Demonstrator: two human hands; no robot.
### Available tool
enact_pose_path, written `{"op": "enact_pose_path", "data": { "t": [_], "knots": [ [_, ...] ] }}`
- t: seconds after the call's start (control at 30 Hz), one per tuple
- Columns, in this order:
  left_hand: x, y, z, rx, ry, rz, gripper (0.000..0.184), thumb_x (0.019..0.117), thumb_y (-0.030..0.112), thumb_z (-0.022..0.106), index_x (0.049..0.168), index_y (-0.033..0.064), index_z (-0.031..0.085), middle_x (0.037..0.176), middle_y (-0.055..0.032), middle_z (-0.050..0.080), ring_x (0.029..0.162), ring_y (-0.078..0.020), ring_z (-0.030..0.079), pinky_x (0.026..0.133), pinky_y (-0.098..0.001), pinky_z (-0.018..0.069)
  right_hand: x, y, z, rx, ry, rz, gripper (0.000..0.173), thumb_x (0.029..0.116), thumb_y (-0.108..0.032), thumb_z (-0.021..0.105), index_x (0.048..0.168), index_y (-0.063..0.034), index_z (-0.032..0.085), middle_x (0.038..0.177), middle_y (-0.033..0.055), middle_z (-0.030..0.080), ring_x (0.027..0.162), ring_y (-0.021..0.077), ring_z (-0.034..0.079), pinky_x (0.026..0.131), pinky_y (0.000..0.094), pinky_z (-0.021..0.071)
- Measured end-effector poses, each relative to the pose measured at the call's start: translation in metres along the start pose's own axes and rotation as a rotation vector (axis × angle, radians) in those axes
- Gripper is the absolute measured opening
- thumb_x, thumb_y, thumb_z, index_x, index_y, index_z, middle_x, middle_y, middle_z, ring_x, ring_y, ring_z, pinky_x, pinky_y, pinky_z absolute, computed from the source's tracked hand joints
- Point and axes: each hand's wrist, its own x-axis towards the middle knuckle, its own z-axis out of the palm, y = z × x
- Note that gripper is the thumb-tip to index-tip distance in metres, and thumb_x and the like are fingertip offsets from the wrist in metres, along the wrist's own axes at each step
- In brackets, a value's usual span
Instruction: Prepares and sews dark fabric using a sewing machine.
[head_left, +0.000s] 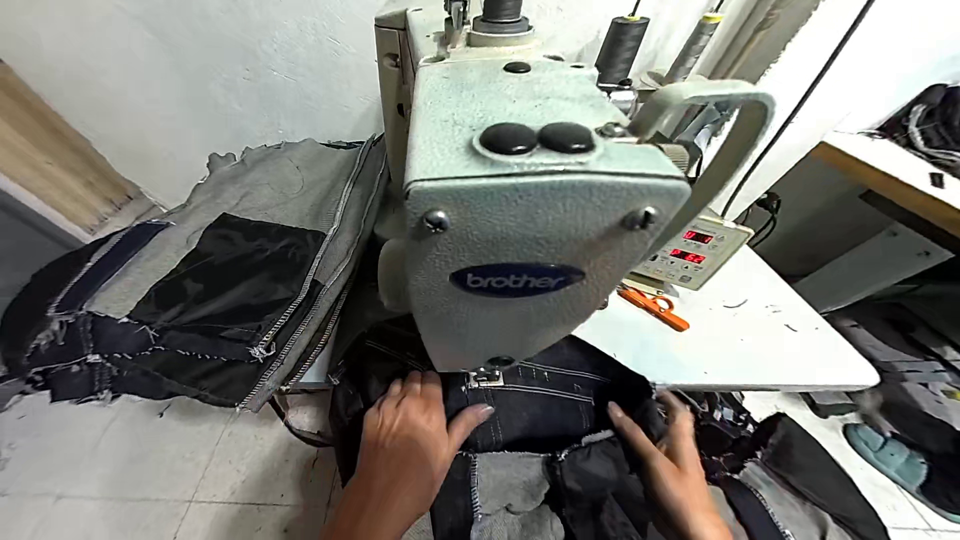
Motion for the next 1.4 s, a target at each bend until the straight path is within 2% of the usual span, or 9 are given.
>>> {"op": "enact_pose_path", "data": {
  "t": [0.03,0.1,0.23,0.37,0.43,0.97,1.23,1.33,1.4],
  "knots": [
    [0.006,0.001,-0.006,-0.041,-0.132,-0.026,0.084,0.0985,0.068,0.04,0.111,-0.0095,0.07,0.102,-0.0267,0.072,0.098,-0.0445,0.071,0.079,-0.0597,0.0557,0.006,0.003,0.002,0.116,-0.005,0.112,0.044,0.0957,-0.014,0.06,0.135,0.0041,0.049,0.121,0.012,0.062,0.106,0.0091,0.064,0.092,0.0285,0.0546],
    [0.012,-0.01,-0.005,-0.211,-0.159,-0.018,0.072,0.1011,0.06,0.045,0.102,-0.0073,0.07,0.094,-0.0248,0.071,0.092,-0.0428,0.071,0.077,-0.0609,0.0539,0.02,-0.003,0.004,0.272,-0.016,0.227,0.02,0.1033,-0.01,0.048,0.115,-0.0012,0.062,0.097,-0.0007,0.07,0.087,0.0016,0.068,0.081,0.0228,0.0575],
    [-0.013,-0.074,0.002,-0.563,0.056,-0.109,0.042,0.0978,0.039,0.059,0.094,0.0014,0.077,0.089,-0.0118,0.075,0.086,-0.0235,0.072,0.081,-0.0507,0.0574,0.033,-0.029,0.012,0.216,-0.239,-0.036,0.022,0.0948,-0.005,0.048,0.101,-0.0074,0.069,0.091,-0.0093,0.071,0.085,-0.0022,0.066,0.08,0.0211,0.0568],
    [-0.042,-0.143,0.001,-0.555,0.222,-0.19,0.042,0.0986,0.044,0.056,0.088,0.0082,0.074,0.076,0.0034,0.069,0.073,-0.0011,0.065,0.07,-0.0281,0.0558,0.036,-0.048,0.066,0.054,-0.458,-0.286,0.016,0.0938,-0.019,0.057,0.095,-0.0137,0.073,0.087,-0.0092,0.07,0.084,-0.0034,0.065,0.079,0.0225,0.0542],
    [-0.048,-0.144,-0.001,-0.519,0.25,-0.226,0.046,0.0986,0.044,0.055,0.083,0.005,0.072,0.071,0.0008,0.066,0.068,-0.0035,0.063,0.066,-0.0302,0.0532,0.041,-0.059,0.081,0.066,-0.437,-0.301,0.015,0.0915,-0.019,0.058,0.09,-0.0166,0.072,0.081,-0.0124,0.069,0.079,-0.0064,0.064,0.075,0.0195,0.0535],
    [-0.031,-0.13,0.003,-0.576,0.324,-0.2,0.041,0.0957,0.047,0.057,0.075,0.0132,0.069,0.067,0.0109,0.06,0.066,0.0065,0.057,0.063,-0.0178,0.047,0.053,-0.062,0.073,0.035,-0.341,-0.222,0.015,0.0875,-0.013,0.058,0.081,-0.0219,0.068,0.07,-0.0145,0.063,0.067,-0.0064,0.059,0.063,0.0174,0.0494],
    [-0.039,-0.141,-0.003,-0.591,0.208,-0.157,0.043,0.0964,0.044,0.06,0.085,0.0044,0.073,0.077,0.0004,0.069,0.076,0.0003,0.064,0.072,-0.0247,0.0535,0.044,-0.059,0.065,0.076,-0.38,-0.368,0.011,0.0917,-0.017,0.058,0.091,-0.0181,0.069,0.083,-0.0178,0.068,0.08,-0.0121,0.062,0.074,0.0117,0.0522],
    [-0.046,-0.164,-0.003,-0.687,0.192,-0.086,0.051,0.1014,0.054,0.051,0.09,0.0084,0.071,0.083,0.0057,0.068,0.082,0.0046,0.062,0.078,-0.0213,0.0526,0.043,-0.064,0.061,0.045,-0.443,-0.372,0.011,0.0929,-0.018,0.059,0.095,-0.0143,0.069,0.088,-0.0168,0.069,0.086,-0.0126,0.062,0.08,0.0128,0.0531],
    [-0.058,-0.179,0.002,-0.778,0.267,-0.155,0.039,0.1057,0.044,0.048,0.089,0.0152,0.069,0.086,0.0135,0.066,0.086,0.0065,0.061,0.083,-0.02,0.0519,0.043,-0.066,0.057,0.032,-0.473,-0.351,0.013,0.0937,-0.02,0.06,0.101,-0.0144,0.07,0.092,-0.0167,0.07,0.089,-0.0116,0.064,0.083,0.014,0.0543]
  ]
}}
